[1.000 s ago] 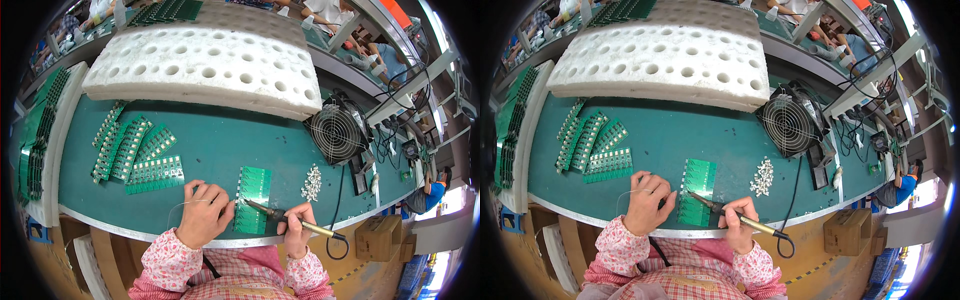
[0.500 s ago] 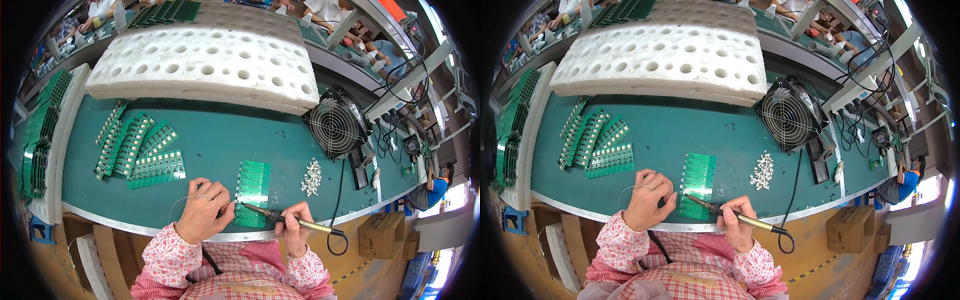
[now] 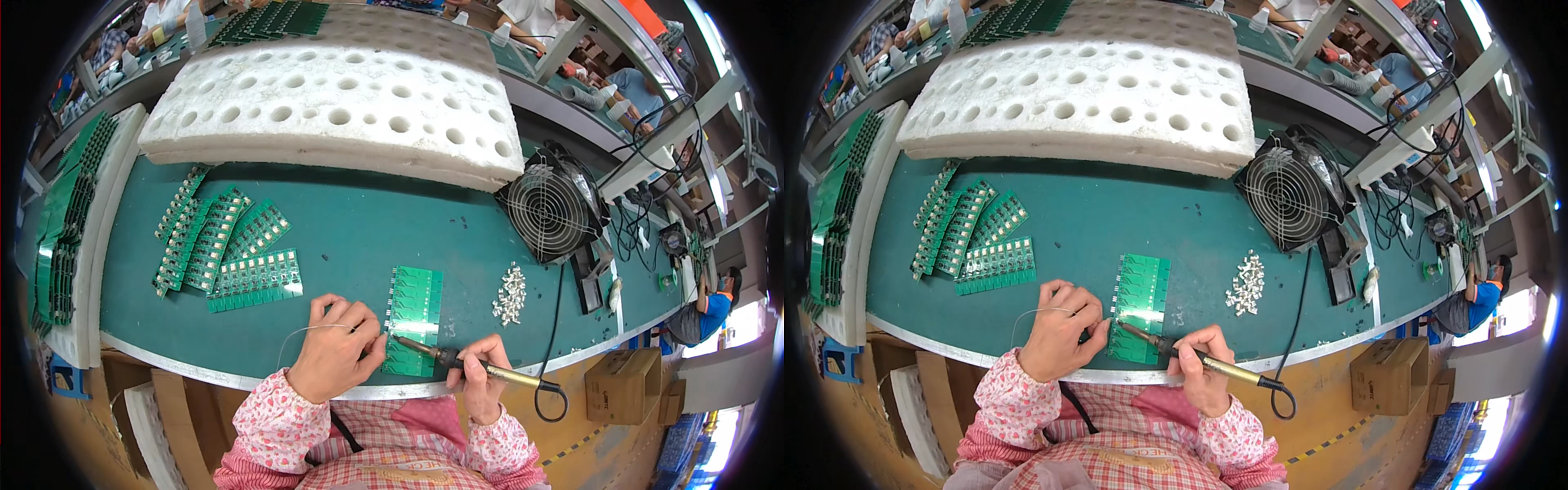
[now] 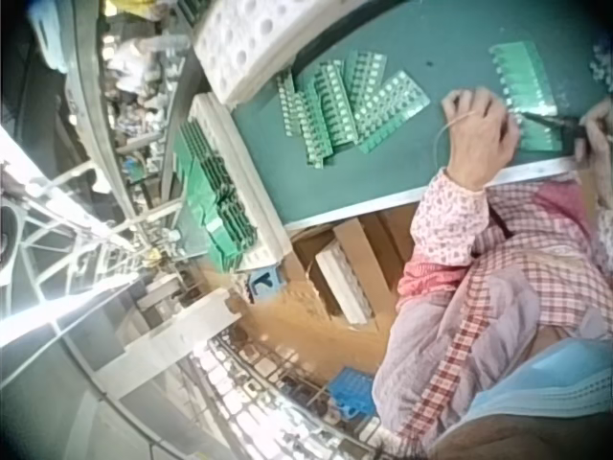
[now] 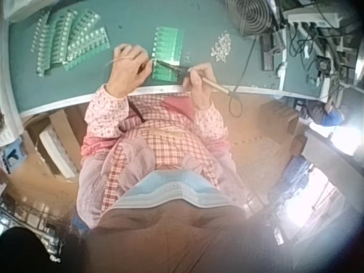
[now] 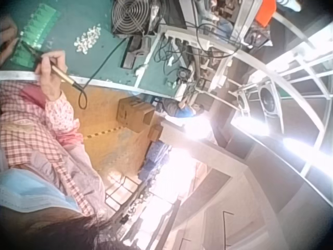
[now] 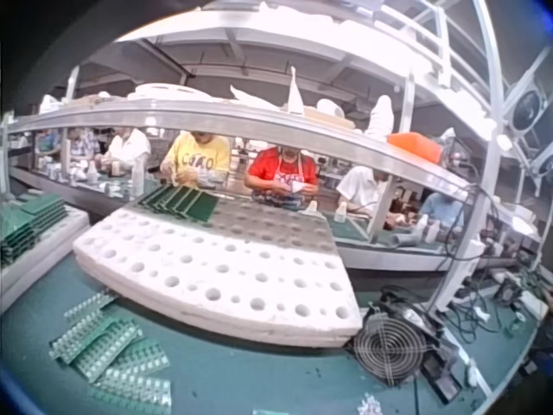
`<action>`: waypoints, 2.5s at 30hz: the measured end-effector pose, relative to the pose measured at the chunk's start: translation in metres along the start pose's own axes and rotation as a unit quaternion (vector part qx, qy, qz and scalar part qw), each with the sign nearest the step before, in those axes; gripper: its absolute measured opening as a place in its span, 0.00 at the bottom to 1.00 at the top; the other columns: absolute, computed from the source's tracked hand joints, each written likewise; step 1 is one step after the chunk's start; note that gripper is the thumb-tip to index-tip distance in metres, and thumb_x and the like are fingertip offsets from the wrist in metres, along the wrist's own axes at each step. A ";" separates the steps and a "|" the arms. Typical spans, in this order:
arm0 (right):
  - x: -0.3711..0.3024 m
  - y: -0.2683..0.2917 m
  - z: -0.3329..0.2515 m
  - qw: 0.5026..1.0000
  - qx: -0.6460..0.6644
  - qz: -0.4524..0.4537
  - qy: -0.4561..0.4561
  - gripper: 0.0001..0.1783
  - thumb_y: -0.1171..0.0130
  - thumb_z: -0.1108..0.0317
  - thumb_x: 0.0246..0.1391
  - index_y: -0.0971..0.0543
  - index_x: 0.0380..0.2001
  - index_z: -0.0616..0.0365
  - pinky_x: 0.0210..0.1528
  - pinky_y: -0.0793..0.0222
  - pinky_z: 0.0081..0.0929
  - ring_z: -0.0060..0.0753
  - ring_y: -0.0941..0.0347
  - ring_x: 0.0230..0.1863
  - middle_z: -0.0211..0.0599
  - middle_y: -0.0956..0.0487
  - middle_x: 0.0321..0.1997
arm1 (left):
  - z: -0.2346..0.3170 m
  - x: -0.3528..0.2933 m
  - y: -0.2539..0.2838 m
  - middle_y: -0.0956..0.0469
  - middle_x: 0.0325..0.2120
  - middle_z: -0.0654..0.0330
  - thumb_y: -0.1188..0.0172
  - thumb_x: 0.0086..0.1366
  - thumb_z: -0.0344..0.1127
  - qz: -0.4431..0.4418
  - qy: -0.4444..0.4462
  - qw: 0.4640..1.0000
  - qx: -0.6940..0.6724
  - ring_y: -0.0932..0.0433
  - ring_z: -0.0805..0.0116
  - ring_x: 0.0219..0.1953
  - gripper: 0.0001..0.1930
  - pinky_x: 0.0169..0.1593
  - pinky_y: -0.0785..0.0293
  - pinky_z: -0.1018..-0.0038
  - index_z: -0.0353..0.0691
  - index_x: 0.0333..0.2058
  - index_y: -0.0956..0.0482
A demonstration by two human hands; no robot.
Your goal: The person solders components onto a circuit board strip using a soldering iron and solder wire, inserts small electronic components onto the board by hand, and solders them in place.
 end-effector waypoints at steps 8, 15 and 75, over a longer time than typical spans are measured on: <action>0.001 -0.002 -0.003 1.000 0.007 0.010 -0.010 0.11 0.47 0.65 0.59 0.33 0.30 0.62 0.19 0.34 0.17 0.18 0.30 0.17 0.33 0.25 0.17 | 0.001 0.001 0.001 0.29 0.26 0.65 0.38 0.52 0.29 0.002 -0.006 1.000 0.003 0.29 0.63 0.33 0.07 0.50 0.39 0.60 0.41 0.22 0.29; -0.001 -0.001 -0.004 1.000 0.008 -0.008 -0.009 0.11 0.47 0.65 0.59 0.32 0.31 0.63 0.20 0.34 0.17 0.17 0.30 0.17 0.34 0.25 0.17 | 0.003 0.000 0.001 0.29 0.26 0.64 0.38 0.52 0.29 -0.006 -0.001 1.000 0.008 0.29 0.62 0.33 0.07 0.49 0.39 0.61 0.41 0.22 0.29; 0.008 -0.019 -0.024 0.863 -0.418 -0.036 0.281 0.24 0.29 0.69 0.36 0.20 0.42 0.47 0.36 0.31 0.30 0.37 0.29 0.34 0.35 0.28 0.35 | 0.025 -0.005 0.002 0.28 0.26 0.61 0.41 0.49 0.26 0.040 -0.053 0.997 0.037 0.29 0.61 0.32 0.06 0.48 0.36 0.60 0.40 0.23 0.31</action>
Point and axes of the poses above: each hand's wrist, its own x-axis towards the middle knuckle, its own y-axis out of the back of the hand, z = x × y, the point moved 1 cm from there along x, towards the middle knuckle
